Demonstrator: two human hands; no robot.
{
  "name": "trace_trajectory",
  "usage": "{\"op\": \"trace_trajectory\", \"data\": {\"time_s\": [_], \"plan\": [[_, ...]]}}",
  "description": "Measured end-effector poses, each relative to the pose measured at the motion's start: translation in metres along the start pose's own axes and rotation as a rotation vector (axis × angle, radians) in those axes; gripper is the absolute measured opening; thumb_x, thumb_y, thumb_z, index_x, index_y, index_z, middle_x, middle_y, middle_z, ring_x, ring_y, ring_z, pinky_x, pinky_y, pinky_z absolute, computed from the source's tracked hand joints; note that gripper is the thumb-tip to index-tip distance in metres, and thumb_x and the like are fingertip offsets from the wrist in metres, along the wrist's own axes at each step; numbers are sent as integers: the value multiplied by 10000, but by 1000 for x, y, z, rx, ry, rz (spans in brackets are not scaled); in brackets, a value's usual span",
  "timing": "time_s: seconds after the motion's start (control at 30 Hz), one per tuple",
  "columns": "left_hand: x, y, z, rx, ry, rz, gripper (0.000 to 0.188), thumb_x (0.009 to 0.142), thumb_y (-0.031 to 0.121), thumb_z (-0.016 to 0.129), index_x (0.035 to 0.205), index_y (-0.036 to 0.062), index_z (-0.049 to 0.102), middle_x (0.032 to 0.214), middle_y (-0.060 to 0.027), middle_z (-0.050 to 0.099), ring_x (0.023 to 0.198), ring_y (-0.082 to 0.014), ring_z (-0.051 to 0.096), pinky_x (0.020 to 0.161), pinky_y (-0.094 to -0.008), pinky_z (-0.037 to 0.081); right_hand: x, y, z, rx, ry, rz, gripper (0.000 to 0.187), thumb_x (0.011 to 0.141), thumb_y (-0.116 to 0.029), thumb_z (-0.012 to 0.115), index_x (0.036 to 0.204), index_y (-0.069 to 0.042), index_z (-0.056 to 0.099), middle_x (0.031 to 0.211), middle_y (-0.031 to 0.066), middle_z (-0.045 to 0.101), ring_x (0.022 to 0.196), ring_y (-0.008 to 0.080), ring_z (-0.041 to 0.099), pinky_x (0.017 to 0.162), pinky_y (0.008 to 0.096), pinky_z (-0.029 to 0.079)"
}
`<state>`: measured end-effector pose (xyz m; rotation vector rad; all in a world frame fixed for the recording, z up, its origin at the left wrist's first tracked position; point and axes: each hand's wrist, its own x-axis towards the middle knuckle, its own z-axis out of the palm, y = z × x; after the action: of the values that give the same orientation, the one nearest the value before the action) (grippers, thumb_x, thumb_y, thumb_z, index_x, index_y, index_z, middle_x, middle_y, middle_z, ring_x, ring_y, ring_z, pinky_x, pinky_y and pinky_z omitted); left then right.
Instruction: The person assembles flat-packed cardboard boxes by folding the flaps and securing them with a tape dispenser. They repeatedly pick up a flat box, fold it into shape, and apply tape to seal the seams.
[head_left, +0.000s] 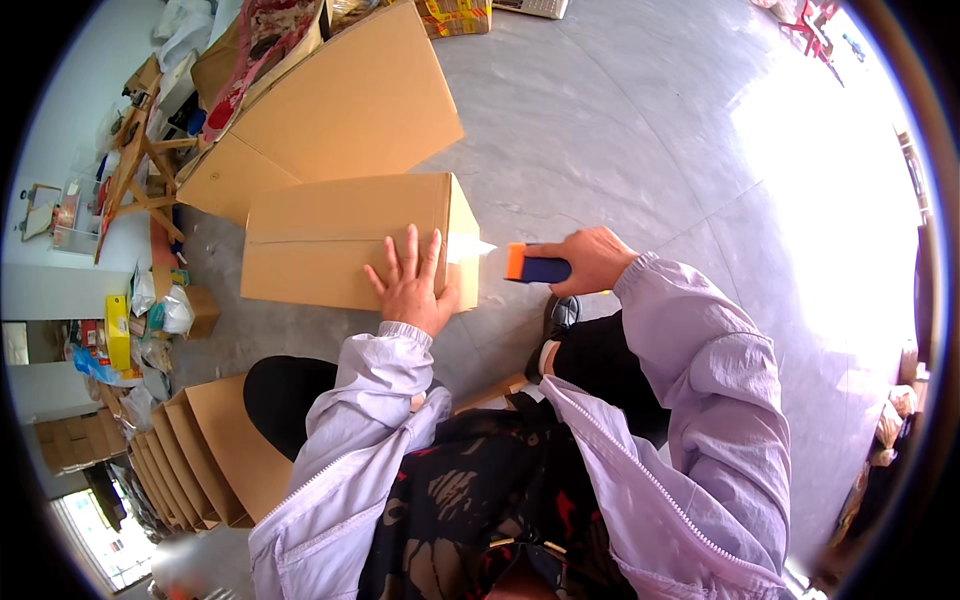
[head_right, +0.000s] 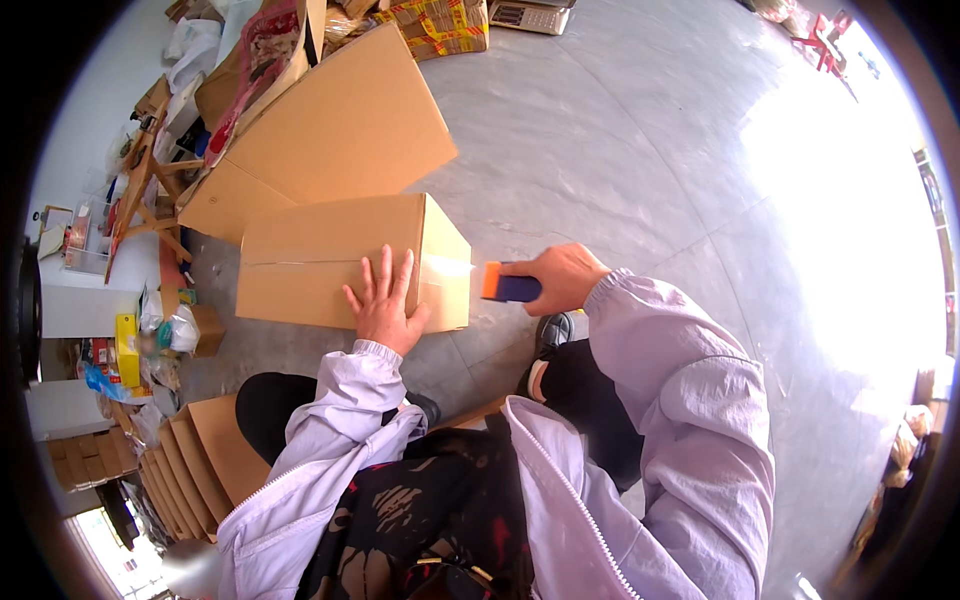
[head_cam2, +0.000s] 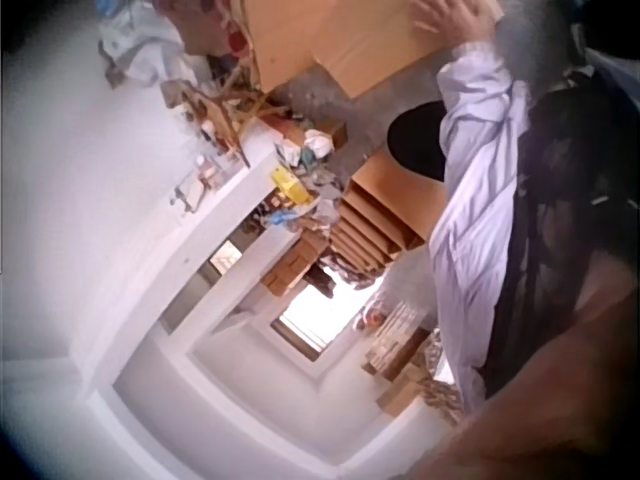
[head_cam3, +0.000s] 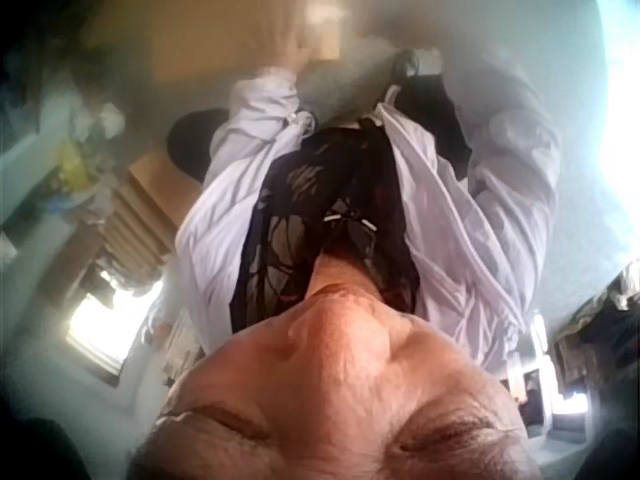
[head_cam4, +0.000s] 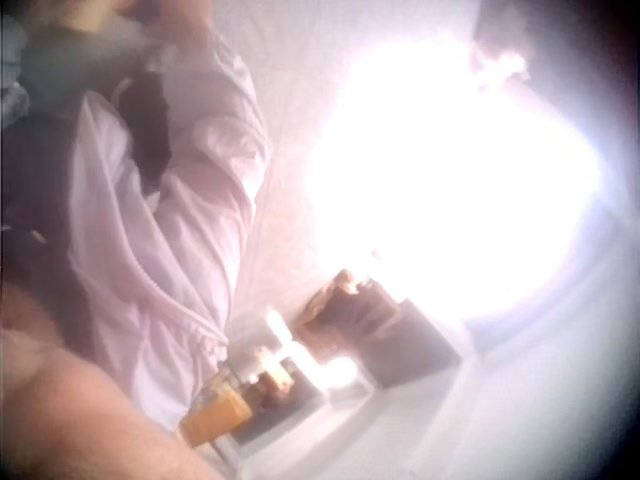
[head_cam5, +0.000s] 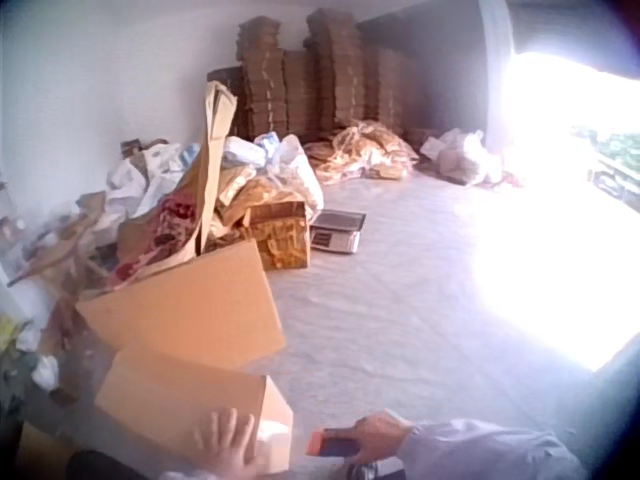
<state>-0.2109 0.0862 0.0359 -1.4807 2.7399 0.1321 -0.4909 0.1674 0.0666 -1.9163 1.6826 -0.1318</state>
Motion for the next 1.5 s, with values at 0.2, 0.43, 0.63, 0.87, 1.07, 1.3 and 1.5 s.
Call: {"op": "trace_trajectory", "data": {"time_s": [0.2, 0.43, 0.63, 0.87, 1.07, 1.3, 1.5], "plan": [[7, 17, 10, 294, 10, 346, 564, 922, 208, 443, 1468, 98, 349, 1584, -12, 201, 1462, -279, 141, 1142, -610, 62, 9, -1, 21, -41, -124, 115, 609, 677, -282, 619, 1284, -263, 573, 829, 110, 687, 786, 302, 662, 663, 398, 508], [39, 26, 129, -1948, -34, -617, 589, 973, 409, 486, 1408, 17, 424, 1465, -113, 394, 1351, -178, 336, 1142, -346, 225, 65, -62, 75, -196, -106, 138, 382, 743, -183, 648, 1106, -81, 592, 893, 106, 701, 843, 267, 695, 680, 373, 537], [56, 67, 146, -2070, 29, -870, 532, 1014, 413, 404, 1340, -3, 462, 1336, -115, 502, 1258, -186, 435, 1094, -289, 313, 82, -53, 120, -312, -60, 181, 161, 759, -148, 661, 888, -63, 706, 876, 75, 707, 819, 236, 709, 579, 384, 554], [59, 26, 294, -1618, -202, -1272, 554, 983, 495, 402, 1294, 67, 567, 1202, -118, 632, 1182, -219, 542, 1021, -342, 404, 81, -37, 88, 25, -281, 343, 444, 722, -328, 672, 1076, -61, 665, 977, 112, 702, 935, 288, 680, 776, 384, 534], [42, 50, 32, -333, -821, 616, 242, 883, 229, 494, 980, 173, 709, 1030, -64, 684, 1015, -277, 626, 916, -396, 473, 71, 8, 54, 1090, 587, 568, 568, 778, -298, 702, 1263, -46, 545, 984, 96, 669, 890, 215, 654, 717, 300, 530], [77, -169, -31, -552, 653, 117, 271, 854, 58, 561, 1115, 52, 633, 1202, -161, 606, 1167, -322, 541, 997, -378, 424, 92, -58, 58, 2529, 332, 127, 434, 892, -293, 588, 1256, -65, 532, 1232, 100, 612, 1130, 262, 587, 1014, 418, 451], [71, -347, 11, -323, 257, -687, 896, 765, 781, 504, 1271, 42, 547, 1368, -201, 483, 1289, -373, 427, 1049, -431, 373, 100, -102, 78, 2506, 420, 207, 425, 863, -325, 602, 1161, -24, 570, 1073, 104, 637, 999, 228, 611, 942, 357, 486]]}}
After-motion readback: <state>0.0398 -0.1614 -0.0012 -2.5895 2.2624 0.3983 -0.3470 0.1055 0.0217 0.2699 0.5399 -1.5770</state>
